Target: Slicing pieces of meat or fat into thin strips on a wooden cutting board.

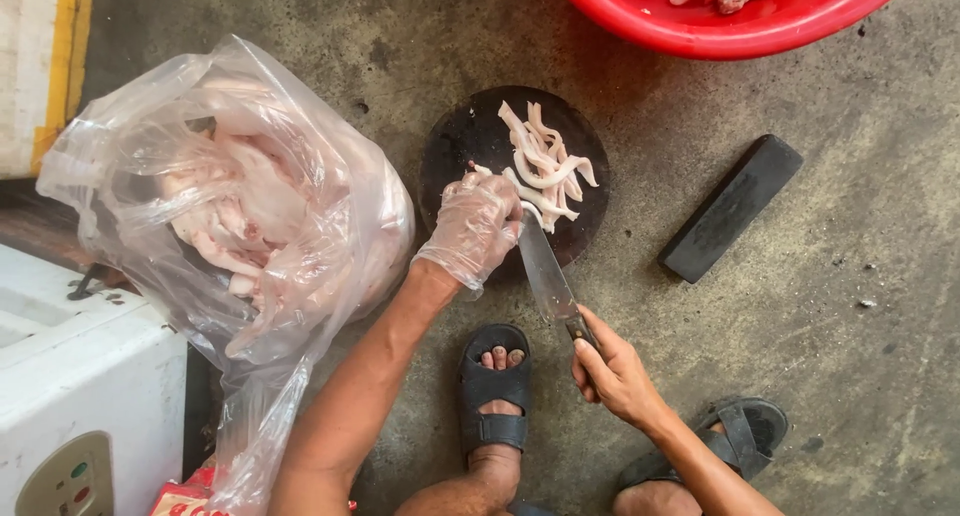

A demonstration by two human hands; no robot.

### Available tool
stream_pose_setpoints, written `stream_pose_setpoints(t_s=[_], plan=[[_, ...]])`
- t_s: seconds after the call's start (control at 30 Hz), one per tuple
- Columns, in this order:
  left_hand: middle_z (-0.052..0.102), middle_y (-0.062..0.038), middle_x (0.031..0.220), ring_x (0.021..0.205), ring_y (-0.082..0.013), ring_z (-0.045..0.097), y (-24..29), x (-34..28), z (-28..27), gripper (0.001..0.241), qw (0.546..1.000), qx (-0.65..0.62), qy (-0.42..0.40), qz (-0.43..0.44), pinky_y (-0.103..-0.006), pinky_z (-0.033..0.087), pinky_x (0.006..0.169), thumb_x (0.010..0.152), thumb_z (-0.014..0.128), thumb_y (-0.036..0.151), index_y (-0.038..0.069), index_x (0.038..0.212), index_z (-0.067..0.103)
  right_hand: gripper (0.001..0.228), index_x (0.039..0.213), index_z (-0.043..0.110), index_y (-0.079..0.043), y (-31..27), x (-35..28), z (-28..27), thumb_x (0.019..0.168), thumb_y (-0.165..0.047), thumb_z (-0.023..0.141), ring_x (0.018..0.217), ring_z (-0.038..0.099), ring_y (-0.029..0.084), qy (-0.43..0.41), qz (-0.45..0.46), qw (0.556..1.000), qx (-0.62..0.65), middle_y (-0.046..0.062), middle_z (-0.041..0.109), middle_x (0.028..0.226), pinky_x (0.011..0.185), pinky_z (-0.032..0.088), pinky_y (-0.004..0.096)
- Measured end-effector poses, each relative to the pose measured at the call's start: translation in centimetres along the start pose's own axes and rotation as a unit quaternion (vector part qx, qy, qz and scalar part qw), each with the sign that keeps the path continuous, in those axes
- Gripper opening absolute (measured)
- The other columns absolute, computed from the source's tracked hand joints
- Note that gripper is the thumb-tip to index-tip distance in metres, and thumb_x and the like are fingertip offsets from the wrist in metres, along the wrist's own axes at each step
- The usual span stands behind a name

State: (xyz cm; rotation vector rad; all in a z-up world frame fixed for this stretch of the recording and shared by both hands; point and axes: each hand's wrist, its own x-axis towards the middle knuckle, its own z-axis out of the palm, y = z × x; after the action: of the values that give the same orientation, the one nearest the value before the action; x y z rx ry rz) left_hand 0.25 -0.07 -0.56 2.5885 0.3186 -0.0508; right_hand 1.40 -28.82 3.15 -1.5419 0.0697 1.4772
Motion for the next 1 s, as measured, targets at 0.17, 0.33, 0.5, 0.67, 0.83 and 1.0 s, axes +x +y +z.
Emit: stream_pose_setpoints(t_s=[0.17,0.33,0.5,0.67,0.83,1.0], plan=[[0.07,-0.004,0.08,0.074,-0.0193,0.06,0.1,0.5,-3.2,0.009,0.976,-0.209,-0.018,-0.063,-0.0329,0.051,0.07,0.079,0.075,0.006,0.008,0.086,0.069,0.057,0.154,0.045,-0.012,0.1,0.9,-0.1,0.097,-0.013,0.053,0.046,0.054,0.012,0.026,-0.064,0.995,-0.075,0.004,0.063,0.059,0.043,0.046,0.025],[0.07,-0.011,0.095,0.078,-0.0185,0.068,0.5,2.3,-6.3,0.023,0.937,-0.322,-0.04,-0.126,-0.0291,0.06,0.066,0.086,0.068,0.002,0.001,0.109,0.063,0.058,0.153,0.044,-0.012,0.3,-0.1,-1.4,0.096,-0.011,0.055,0.045,0.057,0.011,0.036,-0.119,0.987,-0.098,0.002,0.062,0.057,0.041,0.047,0.025],[0.07,-0.026,0.117,0.099,-0.0352,0.074,5.2,10.1,-9.5,0.033,0.962,-0.272,-0.001,-0.002,-0.0418,0.063,0.082,0.094,0.056,0.018,-0.005,0.117,0.06,0.057,0.153,0.044,-0.011,1.0,-0.7,-1.7,0.097,-0.008,0.054,0.047,0.052,0.012,0.061,-0.117,0.991,-0.028,0.003,0.058,0.06,0.042,0.043,0.027],[0.079,-0.002,0.08,0.056,-0.0089,0.072,9.0,14.7,-13.0,0.055,0.981,-0.191,0.029,0.002,-0.0288,0.067,0.053,0.105,0.067,0.025,0.015,0.151,0.038,0.059,0.153,0.043,-0.011,1.1,-1.0,-1.5,0.096,-0.007,0.055,0.047,0.052,0.011,0.073,-0.139,0.986,-0.051,0.003,0.058,0.06,0.043,0.045,0.025],[0.073,-0.02,0.1,0.077,-0.0288,0.075,3.5,7.6,-8.9,0.024,0.984,-0.162,0.059,-0.054,-0.0373,0.063,0.062,0.089,0.065,0.01,0.0,0.111,0.062,0.057,0.152,0.043,-0.009,0.9,-0.8,-1.6,0.097,-0.007,0.055,0.047,0.052,0.011,0.076,-0.153,0.985,-0.034,0.003,0.058,0.06,0.043,0.045,0.025],[0.066,-0.021,0.124,0.112,-0.032,0.067,-3.1,1.9,-1.6,0.053,0.99,-0.026,-0.046,-0.133,-0.0376,0.053,0.102,0.081,0.072,0.008,-0.005,0.131,0.061,0.058,0.153,0.044,-0.011,1.1,-0.6,-1.4,0.096,-0.009,0.056,0.049,0.054,0.012,0.095,-0.119,0.987,-0.042,0.004,0.06,0.062,0.044,0.047,0.026]])
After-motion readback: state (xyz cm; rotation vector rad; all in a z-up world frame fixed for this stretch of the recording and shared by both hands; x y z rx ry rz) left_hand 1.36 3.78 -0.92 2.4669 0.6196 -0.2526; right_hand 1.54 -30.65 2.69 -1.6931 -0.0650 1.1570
